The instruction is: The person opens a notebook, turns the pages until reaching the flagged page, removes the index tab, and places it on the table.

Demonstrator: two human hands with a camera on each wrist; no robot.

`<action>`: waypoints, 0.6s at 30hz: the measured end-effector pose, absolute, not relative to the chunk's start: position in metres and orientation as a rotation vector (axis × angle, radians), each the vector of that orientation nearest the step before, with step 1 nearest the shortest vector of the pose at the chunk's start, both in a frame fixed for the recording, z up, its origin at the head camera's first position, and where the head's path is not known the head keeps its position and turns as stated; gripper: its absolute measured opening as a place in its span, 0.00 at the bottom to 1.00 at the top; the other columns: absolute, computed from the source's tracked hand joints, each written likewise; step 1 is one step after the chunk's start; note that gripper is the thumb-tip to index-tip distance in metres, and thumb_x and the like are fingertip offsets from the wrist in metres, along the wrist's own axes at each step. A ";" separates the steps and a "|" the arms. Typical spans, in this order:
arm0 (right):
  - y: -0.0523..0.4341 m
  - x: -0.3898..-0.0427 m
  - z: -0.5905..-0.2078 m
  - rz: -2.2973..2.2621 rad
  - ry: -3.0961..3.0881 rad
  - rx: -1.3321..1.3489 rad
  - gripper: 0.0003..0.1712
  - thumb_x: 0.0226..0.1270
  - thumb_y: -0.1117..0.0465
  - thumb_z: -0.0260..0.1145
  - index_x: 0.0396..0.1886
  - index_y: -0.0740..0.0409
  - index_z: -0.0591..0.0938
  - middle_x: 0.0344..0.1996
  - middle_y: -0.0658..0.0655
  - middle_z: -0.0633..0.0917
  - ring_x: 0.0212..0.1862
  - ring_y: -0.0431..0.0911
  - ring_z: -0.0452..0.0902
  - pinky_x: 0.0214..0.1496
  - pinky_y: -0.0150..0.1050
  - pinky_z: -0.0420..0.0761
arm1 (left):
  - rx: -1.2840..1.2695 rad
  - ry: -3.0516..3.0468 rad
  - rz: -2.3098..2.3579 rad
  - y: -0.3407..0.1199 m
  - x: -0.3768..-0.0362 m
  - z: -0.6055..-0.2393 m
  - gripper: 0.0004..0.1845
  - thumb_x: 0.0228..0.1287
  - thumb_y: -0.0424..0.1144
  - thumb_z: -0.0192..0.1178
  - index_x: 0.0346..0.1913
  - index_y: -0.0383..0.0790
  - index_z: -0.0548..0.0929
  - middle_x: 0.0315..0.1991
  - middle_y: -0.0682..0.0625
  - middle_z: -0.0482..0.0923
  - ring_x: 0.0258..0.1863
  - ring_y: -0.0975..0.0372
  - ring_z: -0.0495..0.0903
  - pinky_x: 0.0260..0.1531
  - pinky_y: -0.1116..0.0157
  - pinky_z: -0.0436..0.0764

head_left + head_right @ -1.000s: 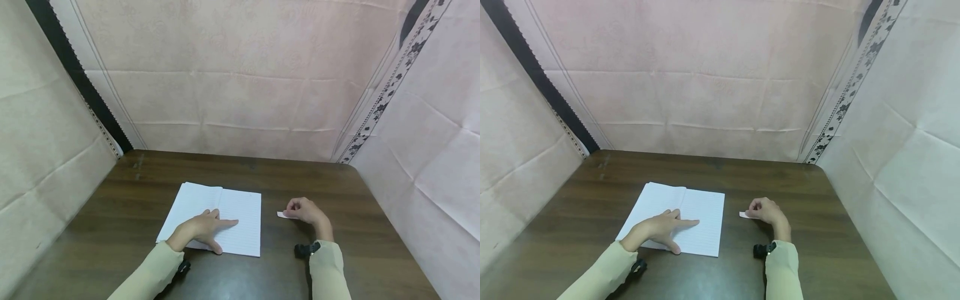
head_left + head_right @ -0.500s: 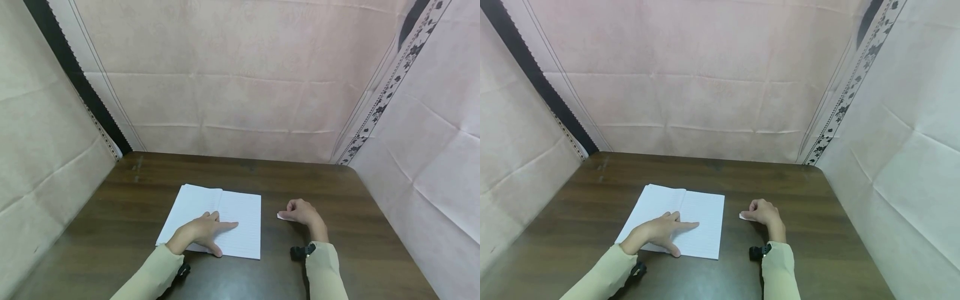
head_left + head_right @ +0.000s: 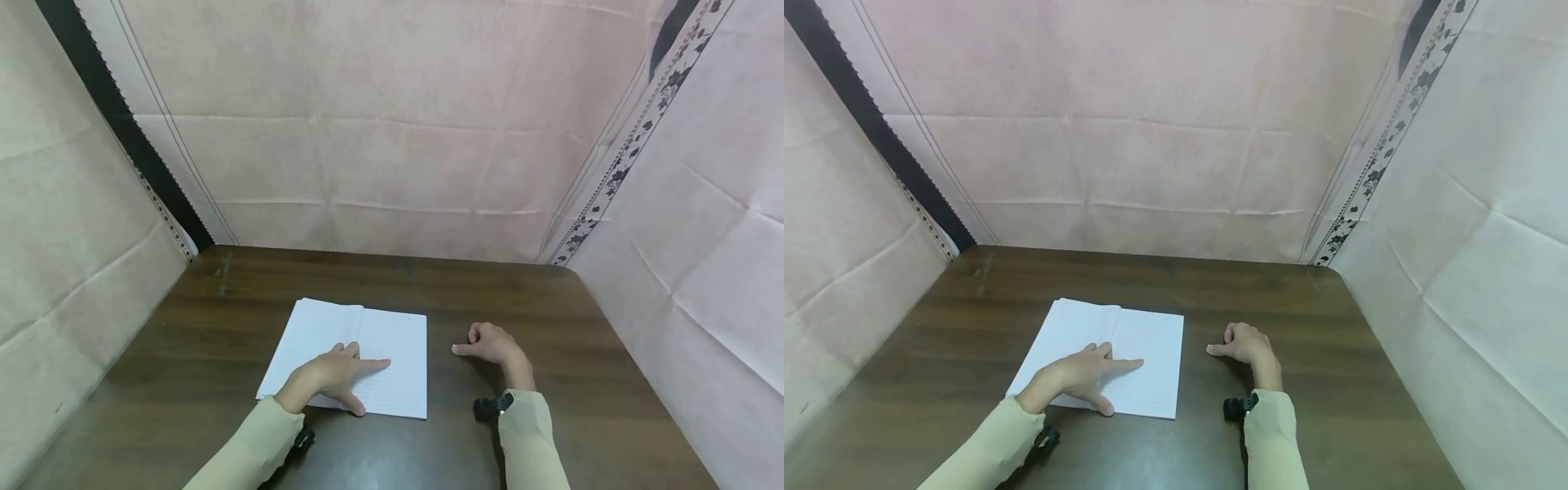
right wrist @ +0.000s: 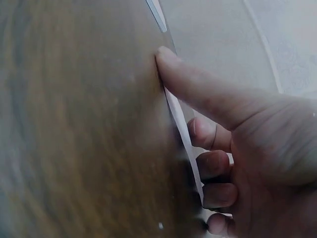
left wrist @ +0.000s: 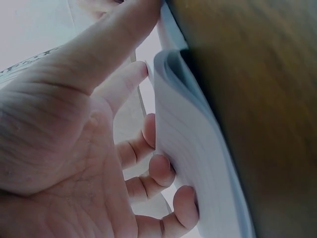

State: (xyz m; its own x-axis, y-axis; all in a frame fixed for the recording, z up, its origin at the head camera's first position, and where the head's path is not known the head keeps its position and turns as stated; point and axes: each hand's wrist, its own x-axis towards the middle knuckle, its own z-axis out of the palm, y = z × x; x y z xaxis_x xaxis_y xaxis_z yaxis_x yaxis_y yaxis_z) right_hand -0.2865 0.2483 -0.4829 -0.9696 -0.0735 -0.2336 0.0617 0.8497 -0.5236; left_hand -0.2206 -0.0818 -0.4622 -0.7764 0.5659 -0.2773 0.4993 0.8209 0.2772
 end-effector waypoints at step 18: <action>0.278 -0.284 -0.497 -0.825 2.818 -0.091 0.12 0.57 0.48 0.62 0.28 0.52 0.76 0.24 0.52 0.75 0.28 0.46 0.69 0.26 0.37 0.67 | 0.774 2.684 0.312 -0.055 -0.220 -0.482 0.46 0.34 0.62 0.66 0.63 0.70 0.59 0.50 0.46 0.65 0.42 0.58 0.63 0.28 0.62 0.69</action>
